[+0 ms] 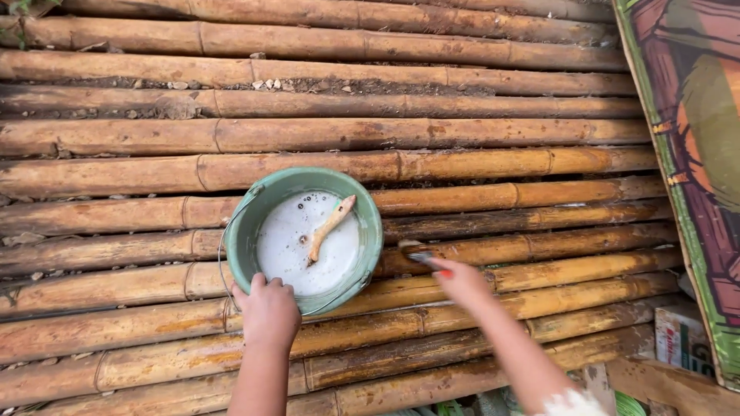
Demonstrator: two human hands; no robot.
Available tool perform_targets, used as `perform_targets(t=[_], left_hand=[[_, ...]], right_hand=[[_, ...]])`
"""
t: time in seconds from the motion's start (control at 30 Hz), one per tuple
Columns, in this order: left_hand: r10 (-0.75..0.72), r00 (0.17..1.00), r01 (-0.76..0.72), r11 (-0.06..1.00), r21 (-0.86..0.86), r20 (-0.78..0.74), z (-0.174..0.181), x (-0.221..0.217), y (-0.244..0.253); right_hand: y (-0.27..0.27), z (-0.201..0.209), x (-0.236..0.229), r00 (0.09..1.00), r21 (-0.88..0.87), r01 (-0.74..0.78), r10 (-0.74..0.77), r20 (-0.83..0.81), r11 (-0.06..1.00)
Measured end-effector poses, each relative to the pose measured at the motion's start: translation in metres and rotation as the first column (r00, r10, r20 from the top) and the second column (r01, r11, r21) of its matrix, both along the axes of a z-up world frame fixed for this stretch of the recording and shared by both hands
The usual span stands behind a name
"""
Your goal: Scrubbing a bamboo floor with a brush and soapy water.
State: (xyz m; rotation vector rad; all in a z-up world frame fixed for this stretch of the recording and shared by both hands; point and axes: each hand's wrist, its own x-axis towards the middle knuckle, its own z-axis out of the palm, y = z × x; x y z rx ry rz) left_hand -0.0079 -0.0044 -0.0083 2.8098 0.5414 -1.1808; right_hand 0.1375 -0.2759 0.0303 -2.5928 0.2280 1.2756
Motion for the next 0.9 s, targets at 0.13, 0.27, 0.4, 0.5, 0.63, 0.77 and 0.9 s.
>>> perform_targets(t=[0.13,0.27,0.4,0.5,0.63,0.77,0.9], left_hand=[[-0.008,1.0,0.008,1.0,-0.006,-0.017,0.002,-0.003,-0.001],[-0.009,1.0,0.009,1.0,0.01,0.004,-0.007,-0.001,-0.002],[-0.025,1.0,0.024,1.0,0.02,0.019,-0.008,-0.004,-0.002],[-0.028,1.0,0.028,1.0,0.014,-0.011,-0.006,-0.003,-0.001],[-0.076,0.871,-0.001,0.987,0.158,0.485,-0.077,-0.031,-0.003],[-0.107,0.875,0.026,0.984,0.174,0.472,-0.072,-0.043,-0.007],[-0.101,0.851,0.012,0.985,0.174,0.516,-0.074,-0.035,-0.003]], right_hand=[[-0.056,-0.008,0.019,0.978,-0.081,0.196,-0.188,0.092,0.977],[0.008,0.008,-0.001,0.925,-0.004,0.366,-0.363,0.107,0.931],[0.063,-0.052,-0.048,0.98,0.093,-0.19,0.183,0.08,0.977],[0.048,-0.024,-0.042,0.983,0.153,-0.176,0.182,-0.026,0.972],[-0.054,-0.074,0.004,0.979,0.063,-0.064,0.051,0.197,0.996],[-0.074,-0.099,0.001,0.954,-0.254,-0.009,0.084,0.286,0.967],[0.018,-0.108,-0.041,0.853,-0.102,-0.362,0.373,0.364,0.927]])
